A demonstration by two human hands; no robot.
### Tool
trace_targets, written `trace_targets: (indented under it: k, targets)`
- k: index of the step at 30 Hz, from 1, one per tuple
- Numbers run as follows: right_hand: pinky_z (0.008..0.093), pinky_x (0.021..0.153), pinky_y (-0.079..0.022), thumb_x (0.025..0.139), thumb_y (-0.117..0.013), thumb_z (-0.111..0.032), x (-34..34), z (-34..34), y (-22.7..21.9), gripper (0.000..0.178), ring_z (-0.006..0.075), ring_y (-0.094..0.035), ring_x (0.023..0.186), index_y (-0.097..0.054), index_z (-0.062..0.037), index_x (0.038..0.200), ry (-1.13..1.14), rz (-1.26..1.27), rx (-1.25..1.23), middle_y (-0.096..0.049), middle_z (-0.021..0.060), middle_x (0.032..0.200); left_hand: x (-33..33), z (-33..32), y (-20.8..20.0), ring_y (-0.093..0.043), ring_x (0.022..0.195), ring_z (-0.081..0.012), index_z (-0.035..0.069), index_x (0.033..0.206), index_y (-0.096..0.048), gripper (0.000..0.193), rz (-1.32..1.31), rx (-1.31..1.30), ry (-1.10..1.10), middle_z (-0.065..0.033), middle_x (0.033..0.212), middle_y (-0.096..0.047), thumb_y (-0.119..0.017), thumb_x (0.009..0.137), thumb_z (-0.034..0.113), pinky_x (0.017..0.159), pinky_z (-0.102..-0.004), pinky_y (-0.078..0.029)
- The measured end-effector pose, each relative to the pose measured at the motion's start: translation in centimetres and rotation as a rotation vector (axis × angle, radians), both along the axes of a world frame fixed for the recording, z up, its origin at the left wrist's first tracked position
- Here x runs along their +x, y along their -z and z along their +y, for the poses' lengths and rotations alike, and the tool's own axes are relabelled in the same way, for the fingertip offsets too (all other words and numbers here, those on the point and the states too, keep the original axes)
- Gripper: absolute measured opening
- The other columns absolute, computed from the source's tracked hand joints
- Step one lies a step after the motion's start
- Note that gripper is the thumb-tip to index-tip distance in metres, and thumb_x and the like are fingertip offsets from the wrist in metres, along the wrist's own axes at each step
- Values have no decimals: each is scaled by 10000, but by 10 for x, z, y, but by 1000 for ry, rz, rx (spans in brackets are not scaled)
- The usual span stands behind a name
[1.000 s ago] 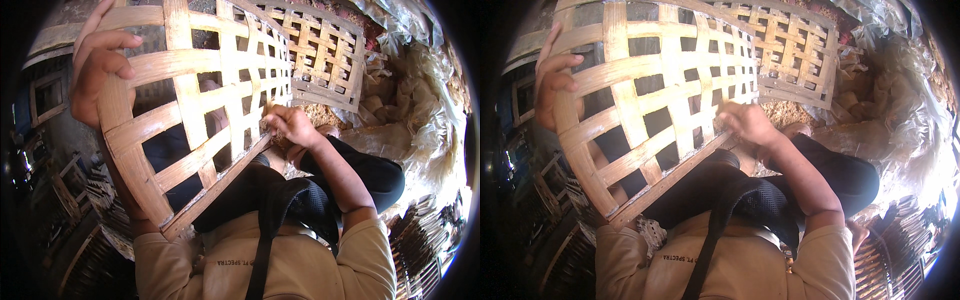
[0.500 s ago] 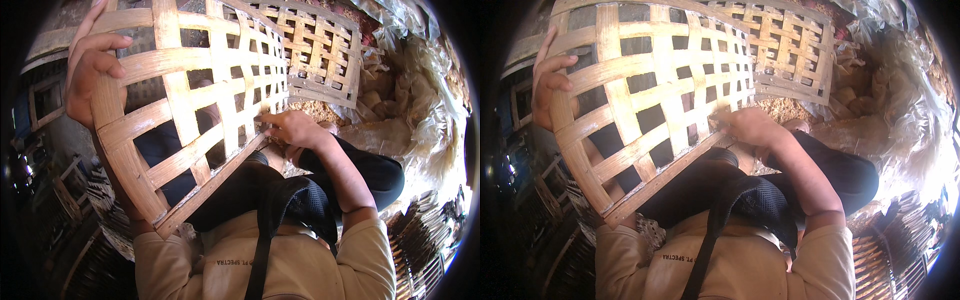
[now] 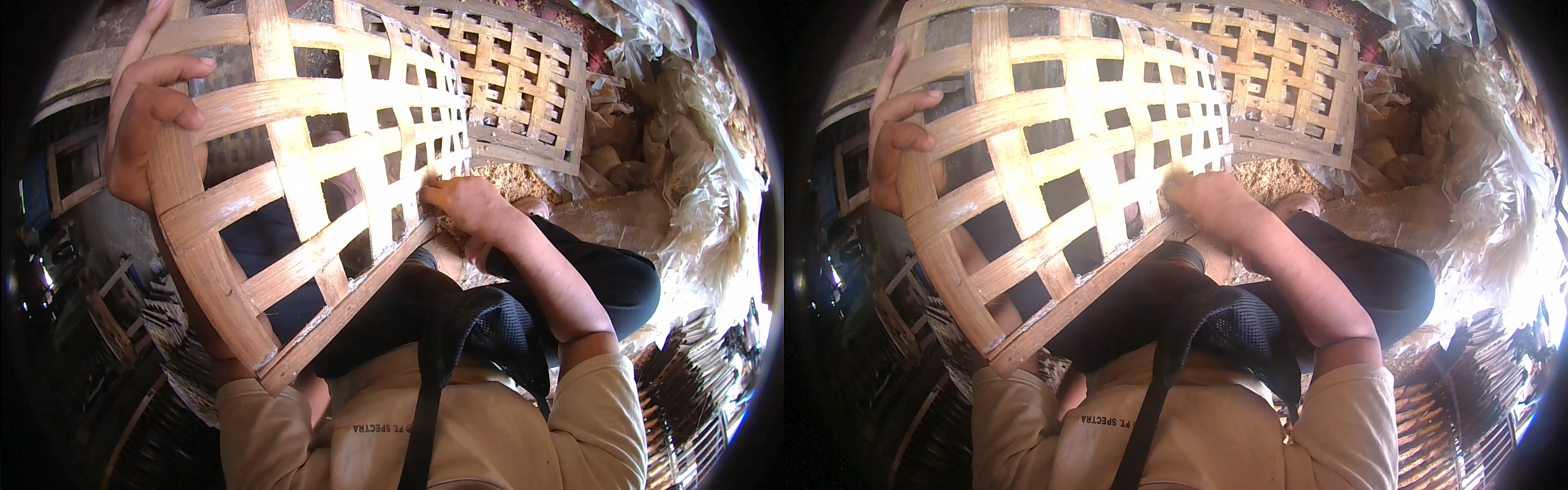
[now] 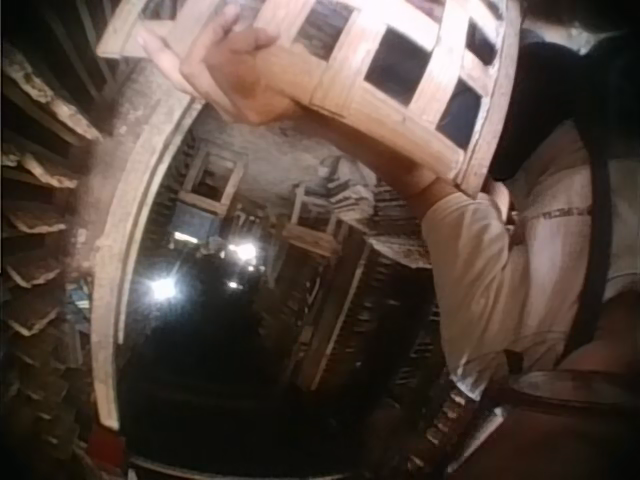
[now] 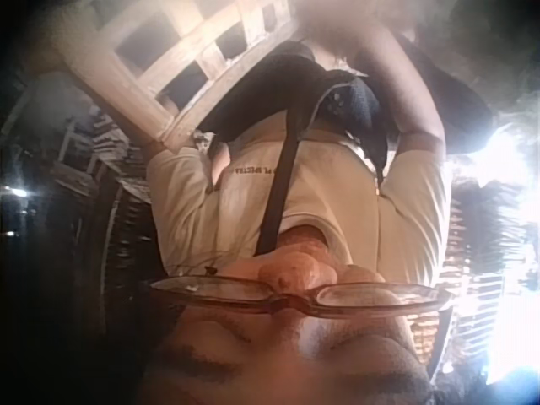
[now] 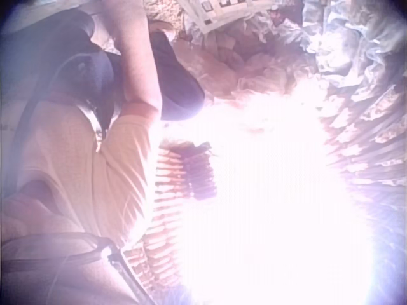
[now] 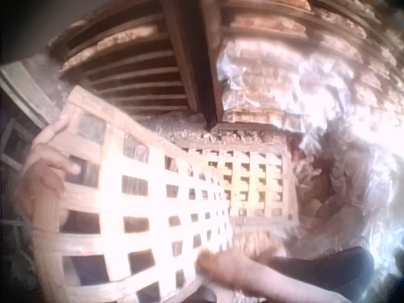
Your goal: The person sits on the floor and assembles a wooden lattice panel by hand, aligning and interlocking slats. The person then places the completed lattice into a plastic bag and sets it aside.
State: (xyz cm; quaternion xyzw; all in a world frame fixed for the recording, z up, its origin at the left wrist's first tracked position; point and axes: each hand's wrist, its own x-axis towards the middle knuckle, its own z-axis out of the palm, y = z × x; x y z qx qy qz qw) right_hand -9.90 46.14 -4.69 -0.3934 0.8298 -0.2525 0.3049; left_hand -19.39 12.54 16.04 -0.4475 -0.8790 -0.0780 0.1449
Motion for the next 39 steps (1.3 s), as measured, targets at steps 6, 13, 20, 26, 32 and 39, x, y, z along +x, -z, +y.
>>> trace_targets:
  k: [6, 13, 20, 26, 32, 39]
  targets:
    - [403, 791, -515, 878, -550, -88, -7, 0, -11, 156, 315, -669, 912, -611, -73, 1021, 104, -419, -143, -680, 126, 894, -1, 0, 3, -394, 1354, -471, 247, 935, -499, 212, 17, 12, 19, -69, 1219, -627, -699, 867, 233, 1111, -580, -345]
    - [419, 819, -511, 920, -509, -149, -11, 6, -12, 259, 329, -671, 915, -651, -124, 1135, 253, -578, -98, -698, 133, 932, -6, -6, 0, -379, 1364, -471, 255, 958, -513, 207, -12, -7, 78, -77, 1241, -615, -700, 872, 281, 1093, -612, -338]
    - [454, 811, -530, 911, -493, -152, -9, -2, -26, 238, 360, -673, 901, -661, -139, 1079, -58, -256, 193, -683, 190, 967, -3, -1, 1, -393, 1355, -476, 238, 948, -519, 181, 15, 14, 64, -86, 1214, -631, -687, 882, 250, 1092, -611, -339]
    - [464, 797, -517, 893, -553, -190, -3, 1, -11, 136, 348, -664, 875, -655, -101, 907, 74, -245, -11, -680, 161, 900, -1, 2, 0, -412, 1340, -482, 217, 932, -517, 151, 15, 33, 41, -101, 1201, -641, -665, 900, 219, 1094, -614, -335]
    - [434, 758, -505, 883, -647, -258, -4, 6, -7, 161, 328, -665, 817, -686, -112, 938, 192, -440, -197, -680, 143, 824, -1, -1, -3, -384, 1360, -481, 207, 929, -501, 146, -35, 10, 49, -111, 1223, -625, -639, 925, 253, 1111, -597, -324]
    - [320, 713, -493, 892, -697, -195, 1, 0, 4, 166, 148, -647, 711, -697, -40, 950, 315, -865, -325, -688, 63, 730, -3, -2, -3, -402, 1345, -488, 168, 940, -515, 159, 7, -5, 66, -149, 1203, -632, -614, 938, 293, 1115, -629, -289]
